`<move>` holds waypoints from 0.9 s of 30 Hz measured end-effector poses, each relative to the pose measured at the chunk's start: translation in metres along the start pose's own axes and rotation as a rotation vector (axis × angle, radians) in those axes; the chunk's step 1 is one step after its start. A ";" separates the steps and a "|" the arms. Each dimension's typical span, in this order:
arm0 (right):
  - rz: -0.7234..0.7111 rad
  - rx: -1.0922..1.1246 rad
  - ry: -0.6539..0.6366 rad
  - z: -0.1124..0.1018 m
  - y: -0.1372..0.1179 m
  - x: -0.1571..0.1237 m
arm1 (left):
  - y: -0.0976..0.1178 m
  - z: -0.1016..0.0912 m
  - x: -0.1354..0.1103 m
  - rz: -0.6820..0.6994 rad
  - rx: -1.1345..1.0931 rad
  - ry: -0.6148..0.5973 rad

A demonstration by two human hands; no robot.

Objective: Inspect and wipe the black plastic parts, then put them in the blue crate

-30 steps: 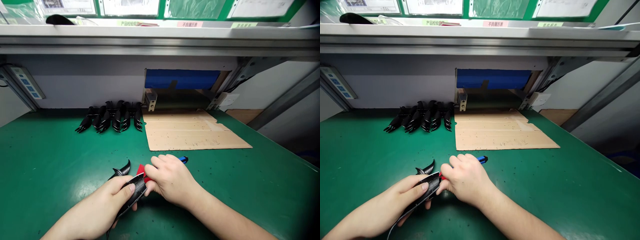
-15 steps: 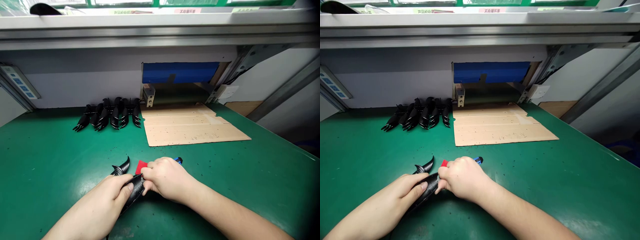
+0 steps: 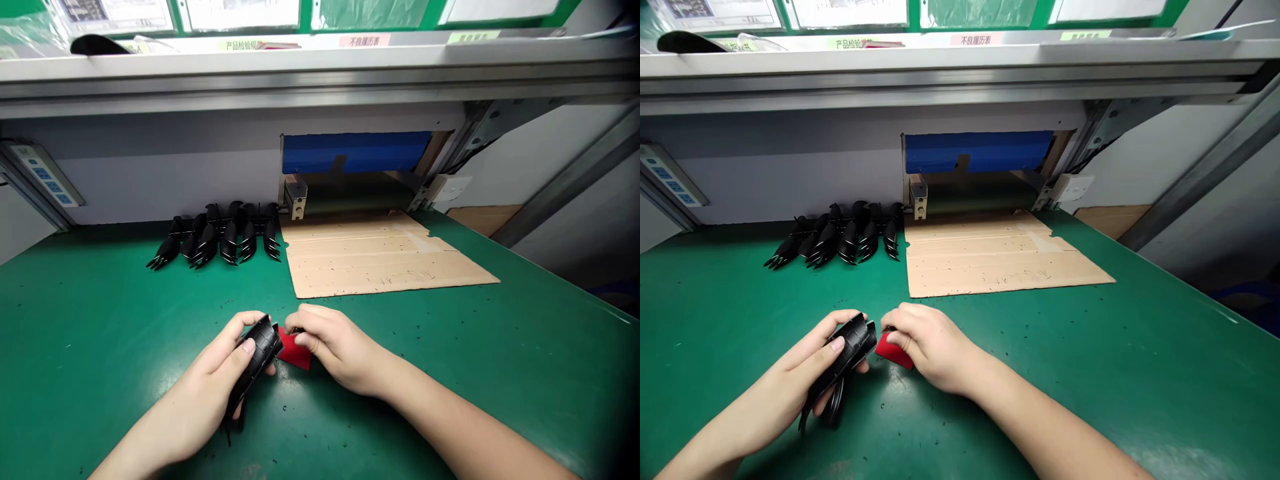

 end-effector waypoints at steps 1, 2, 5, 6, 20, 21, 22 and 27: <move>-0.028 -0.114 -0.003 0.001 -0.001 0.001 | 0.001 0.000 0.001 -0.005 -0.028 -0.002; -0.041 -0.220 -0.009 0.003 -0.002 0.001 | 0.001 0.001 0.002 -0.002 -0.049 -0.005; -0.026 -0.457 -0.016 0.005 0.000 0.001 | 0.002 0.002 0.004 0.034 -0.087 -0.018; -0.019 -0.511 -0.014 0.005 0.000 0.001 | 0.002 0.002 0.005 0.044 -0.096 -0.020; -0.042 -0.757 -0.017 0.010 -0.003 0.004 | -0.003 0.003 0.004 0.030 -0.055 0.077; -0.051 -0.755 -0.013 0.011 -0.003 0.004 | -0.003 0.003 0.003 0.029 -0.042 0.080; -0.056 -0.752 -0.009 0.012 -0.003 0.004 | -0.002 0.004 0.002 0.031 -0.028 0.082; -0.028 -0.677 -0.020 0.016 0.003 0.002 | 0.004 0.003 -0.002 0.057 -0.005 0.151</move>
Point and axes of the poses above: each hand's wrist, its own x-axis towards the middle knuckle, its own z-axis out of the palm, y = z × x, the point moved 8 cm from there along x, towards the middle knuckle, and after that the axes turned 12 degrees about -z, right-handed, at the moved point
